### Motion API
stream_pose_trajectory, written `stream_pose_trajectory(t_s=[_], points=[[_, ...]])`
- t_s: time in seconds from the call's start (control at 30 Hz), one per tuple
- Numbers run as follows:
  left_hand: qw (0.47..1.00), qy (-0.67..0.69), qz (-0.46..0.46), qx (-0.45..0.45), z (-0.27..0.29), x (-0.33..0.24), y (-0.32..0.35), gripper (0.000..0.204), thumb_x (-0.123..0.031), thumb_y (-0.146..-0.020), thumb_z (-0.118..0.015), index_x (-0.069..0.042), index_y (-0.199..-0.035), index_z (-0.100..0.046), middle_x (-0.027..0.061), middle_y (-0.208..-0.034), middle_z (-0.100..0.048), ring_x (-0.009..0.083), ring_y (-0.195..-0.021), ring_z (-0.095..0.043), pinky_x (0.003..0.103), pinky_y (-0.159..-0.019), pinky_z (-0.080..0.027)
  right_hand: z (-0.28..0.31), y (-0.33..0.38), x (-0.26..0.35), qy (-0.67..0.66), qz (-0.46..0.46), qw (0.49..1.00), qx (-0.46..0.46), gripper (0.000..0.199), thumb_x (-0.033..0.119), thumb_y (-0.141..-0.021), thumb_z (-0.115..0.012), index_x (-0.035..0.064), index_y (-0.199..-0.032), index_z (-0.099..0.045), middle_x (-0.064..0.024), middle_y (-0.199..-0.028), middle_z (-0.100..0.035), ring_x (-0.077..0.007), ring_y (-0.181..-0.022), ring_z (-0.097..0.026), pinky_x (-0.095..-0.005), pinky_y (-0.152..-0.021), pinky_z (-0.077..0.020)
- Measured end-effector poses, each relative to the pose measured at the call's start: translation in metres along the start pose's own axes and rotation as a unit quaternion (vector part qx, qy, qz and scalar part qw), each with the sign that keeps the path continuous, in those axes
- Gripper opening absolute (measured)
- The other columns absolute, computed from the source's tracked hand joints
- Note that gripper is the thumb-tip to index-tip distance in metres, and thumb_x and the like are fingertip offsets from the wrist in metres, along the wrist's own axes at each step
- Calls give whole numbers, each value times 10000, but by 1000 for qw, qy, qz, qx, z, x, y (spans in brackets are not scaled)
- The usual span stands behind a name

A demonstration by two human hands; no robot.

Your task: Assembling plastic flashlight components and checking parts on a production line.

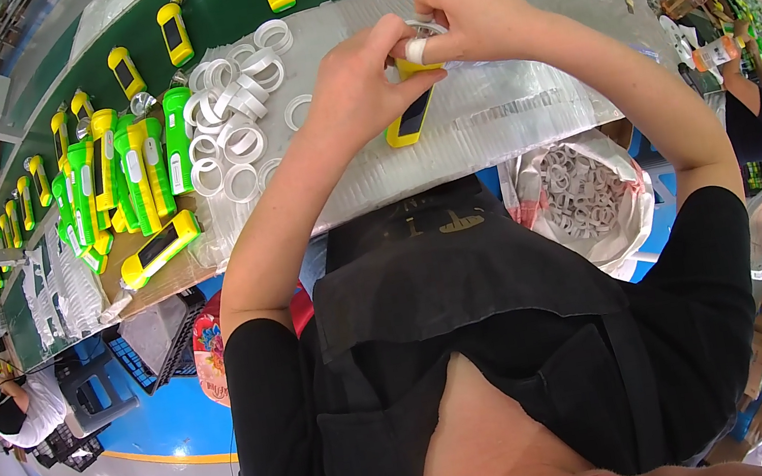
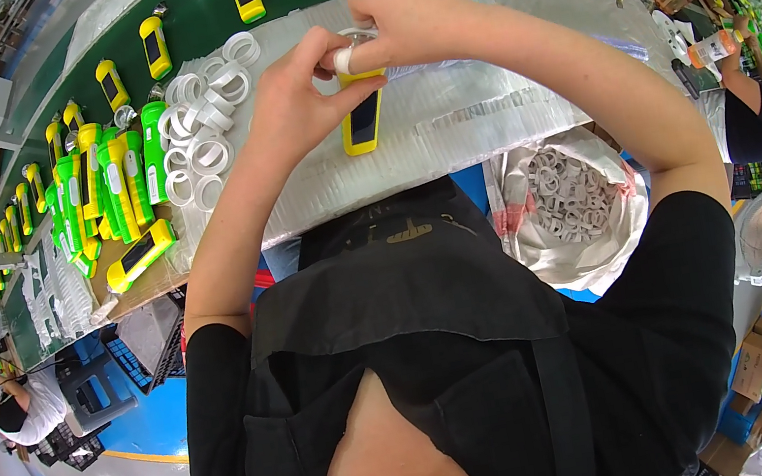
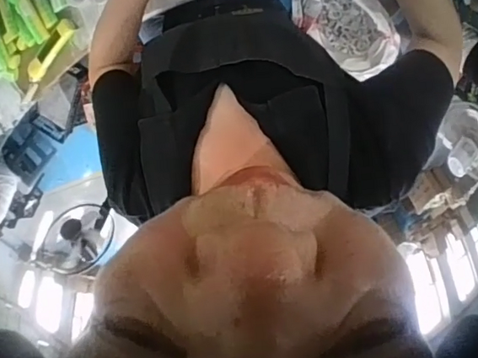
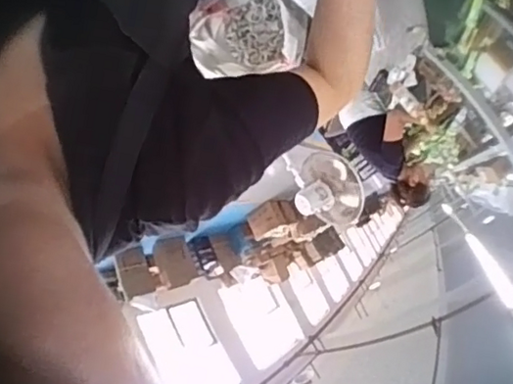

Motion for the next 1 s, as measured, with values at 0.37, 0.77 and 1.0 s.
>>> stream_pose_trajectory(t_s=[0.37, 0.77, 1.0], points=[[1000, -4, -6, -30, 3, 11, 6, 421, -248, -702, -855, -90, -953, -556, 40, -817, -663, 178, -695, -623, 297, -636, -517, -20, 1, -10, -284, 39, 955, -71, 442, 383, -807, -755, 0, -986, -624, -63, -856, -633, -116, -722, -578, -292, -626, -484], [989, 66, -27, -132, 14, 14, 30, 242, -115, -887, -633, -35, -1112, -598, 144, -970, -674, 300, -844, -673, 365, -692, -557, -134, 39, 23, -613, -49, 723, -314, 490, 132, -782, -761, 17, -1188, -513, -55, -1005, -625, -142, -895, -609, -303, -758, -505], [956, -284, -57, 44, 22, 8, 54, 360, -22, -894, -565, -70, -1251, -583, 181, -1139, -656, 324, -1020, -658, 402, -969, -458, -119, 47, 4, -734, -85, 643, -200, 338, 76, -832, -680, 8, -1124, -523, -58, -801, -616, -150, -692, -609, -290, -654, -476]])
Point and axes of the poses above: each hand's wrist, its own y-axis away from the middle knuckle, its own z-axis out of the back of the hand, x = y × z, the point moved 9 cm from there along -y, towards the middle knuckle
